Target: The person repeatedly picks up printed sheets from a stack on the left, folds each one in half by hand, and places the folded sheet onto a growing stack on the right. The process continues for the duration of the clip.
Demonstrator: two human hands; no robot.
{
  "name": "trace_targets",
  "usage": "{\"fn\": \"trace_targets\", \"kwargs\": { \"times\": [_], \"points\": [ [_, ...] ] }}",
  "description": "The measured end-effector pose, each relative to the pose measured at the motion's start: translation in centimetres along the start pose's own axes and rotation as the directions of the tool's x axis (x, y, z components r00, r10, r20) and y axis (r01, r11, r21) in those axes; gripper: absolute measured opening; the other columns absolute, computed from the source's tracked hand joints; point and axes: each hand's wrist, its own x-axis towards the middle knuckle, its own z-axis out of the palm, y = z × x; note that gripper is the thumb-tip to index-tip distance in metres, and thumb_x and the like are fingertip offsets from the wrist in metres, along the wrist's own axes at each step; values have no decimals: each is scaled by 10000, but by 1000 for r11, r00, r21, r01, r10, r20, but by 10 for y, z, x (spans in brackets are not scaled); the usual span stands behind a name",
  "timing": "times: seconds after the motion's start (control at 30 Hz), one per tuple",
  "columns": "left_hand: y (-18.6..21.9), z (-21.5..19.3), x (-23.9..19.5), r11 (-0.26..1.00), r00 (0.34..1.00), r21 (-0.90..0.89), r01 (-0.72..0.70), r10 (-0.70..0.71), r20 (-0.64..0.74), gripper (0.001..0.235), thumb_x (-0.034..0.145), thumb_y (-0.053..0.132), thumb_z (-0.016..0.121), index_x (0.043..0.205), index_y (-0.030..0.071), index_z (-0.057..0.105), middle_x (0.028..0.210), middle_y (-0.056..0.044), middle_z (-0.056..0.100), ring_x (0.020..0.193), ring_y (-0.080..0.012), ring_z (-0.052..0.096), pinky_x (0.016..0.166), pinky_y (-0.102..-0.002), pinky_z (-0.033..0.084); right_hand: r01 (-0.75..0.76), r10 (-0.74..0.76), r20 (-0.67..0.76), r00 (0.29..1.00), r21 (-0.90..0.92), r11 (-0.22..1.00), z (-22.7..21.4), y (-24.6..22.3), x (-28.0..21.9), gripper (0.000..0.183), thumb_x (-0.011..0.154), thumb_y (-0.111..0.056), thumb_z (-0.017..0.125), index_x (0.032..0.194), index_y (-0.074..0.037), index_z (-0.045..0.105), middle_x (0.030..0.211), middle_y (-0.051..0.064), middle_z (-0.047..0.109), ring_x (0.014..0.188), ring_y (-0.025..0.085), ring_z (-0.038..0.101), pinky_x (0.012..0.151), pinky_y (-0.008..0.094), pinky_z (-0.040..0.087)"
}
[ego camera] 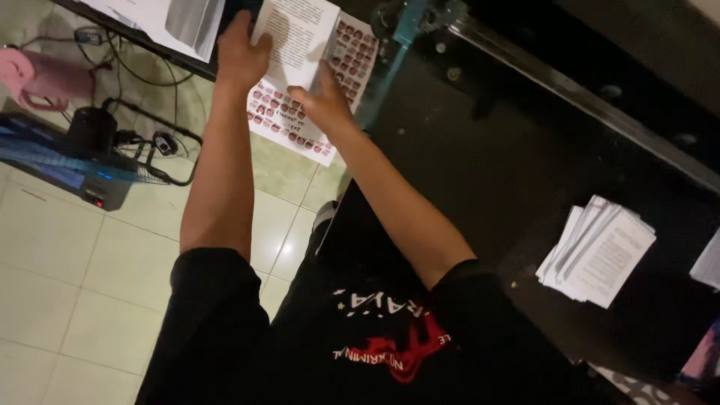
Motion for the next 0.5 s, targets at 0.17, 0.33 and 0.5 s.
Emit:
{"fn": "trace_targets", "kwargs": {
  "times": [0.17, 0.33, 0.5],
  "points": [
    [-9, 3, 10, 999, 999, -29, -23, 24, 29, 240, 829, 209, 582, 983, 62, 691, 882, -91, 707, 804, -266, 656, 675, -419, 459, -84, 85, 20, 996, -36, 996, 1, -14, 5, 893, 806, -346, 597, 1563, -162, 161, 1652, 117, 130, 1501, 337, 170, 1144, 535, 273],
    [-2, 3, 11, 993, 998, -104, -61, 59, -16, 258, 795, 192, 589, 934, 50, 754, 818, 1, 705, 767, -111, 628, 562, -382, 446, -23, 16, -98, 995, -69, 997, 4, 5, 26, 952, 741, -390, 618, 1555, -167, 179, 1581, 152, 307, 1456, 374, 248, 1101, 568, 314],
    [3, 1, 13, 995, 996, -47, 93, -93, 0, 176, 756, 207, 673, 881, 107, 748, 796, 9, 717, 689, -127, 633, 556, -349, 478, -21, 21, -36, 999, -10, 1000, 4, 11, 33, 904, 783, -374, 606, 1550, -101, 212, 1609, 169, 225, 1413, 334, 387, 1098, 478, 373]
  ]
}}
